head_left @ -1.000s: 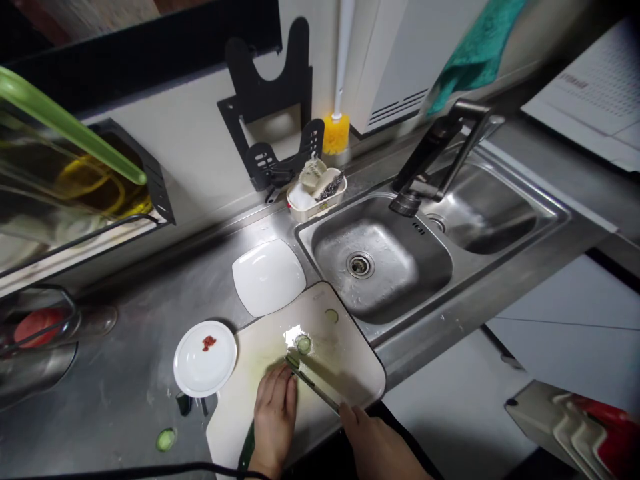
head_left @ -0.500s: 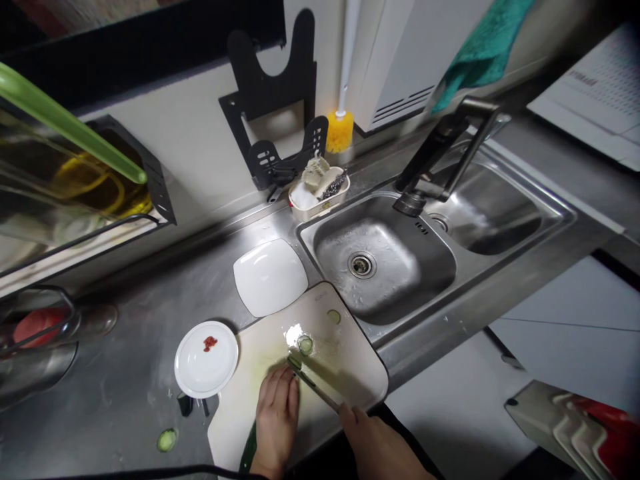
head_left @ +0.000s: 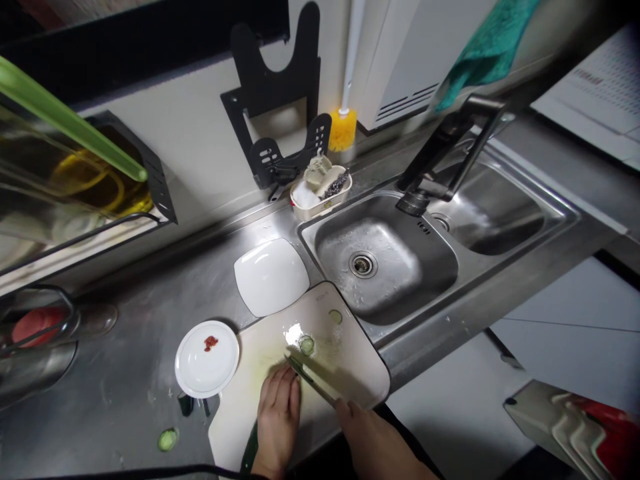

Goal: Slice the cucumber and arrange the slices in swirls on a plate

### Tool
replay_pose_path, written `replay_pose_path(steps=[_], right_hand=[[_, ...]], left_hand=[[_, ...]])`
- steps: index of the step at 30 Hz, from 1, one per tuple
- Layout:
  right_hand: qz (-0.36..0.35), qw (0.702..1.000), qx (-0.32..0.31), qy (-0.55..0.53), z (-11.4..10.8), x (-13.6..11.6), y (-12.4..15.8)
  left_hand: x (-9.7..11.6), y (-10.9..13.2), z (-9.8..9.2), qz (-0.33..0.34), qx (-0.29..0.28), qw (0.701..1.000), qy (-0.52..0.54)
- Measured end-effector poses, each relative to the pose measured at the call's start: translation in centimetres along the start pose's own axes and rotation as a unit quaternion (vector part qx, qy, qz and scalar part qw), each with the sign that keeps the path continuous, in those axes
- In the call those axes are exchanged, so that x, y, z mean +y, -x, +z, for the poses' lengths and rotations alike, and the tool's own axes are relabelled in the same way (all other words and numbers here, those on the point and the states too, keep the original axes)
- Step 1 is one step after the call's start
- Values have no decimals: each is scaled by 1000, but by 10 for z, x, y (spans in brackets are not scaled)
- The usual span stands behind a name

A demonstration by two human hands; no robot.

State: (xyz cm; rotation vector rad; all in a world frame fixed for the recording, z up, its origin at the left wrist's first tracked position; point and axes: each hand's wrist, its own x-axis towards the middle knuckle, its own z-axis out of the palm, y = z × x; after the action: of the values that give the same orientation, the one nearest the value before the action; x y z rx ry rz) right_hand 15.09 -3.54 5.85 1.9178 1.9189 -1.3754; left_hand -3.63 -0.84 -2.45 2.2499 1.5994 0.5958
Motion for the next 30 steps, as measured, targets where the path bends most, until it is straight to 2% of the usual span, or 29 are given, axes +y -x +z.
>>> replay_pose_path(steps=[6, 12, 20, 25, 30], right_hand=[[27, 995, -71, 67, -8, -11, -9], [34, 992, -81, 87, -7, -15, -19], [16, 994, -41, 100, 9, -15, -32], [7, 997, -7, 81, 17, -2, -33], [63, 997, 17, 47, 7, 11, -31]], left_hand=[[0, 0, 0, -5, -4, 1000, 8], [0, -1, 0, -3, -7, 1000, 17], [1, -1, -1, -2, -12, 1000, 17], [0, -2, -1, 2, -2, 1000, 18], [0, -2, -1, 10, 2, 1000, 21]])
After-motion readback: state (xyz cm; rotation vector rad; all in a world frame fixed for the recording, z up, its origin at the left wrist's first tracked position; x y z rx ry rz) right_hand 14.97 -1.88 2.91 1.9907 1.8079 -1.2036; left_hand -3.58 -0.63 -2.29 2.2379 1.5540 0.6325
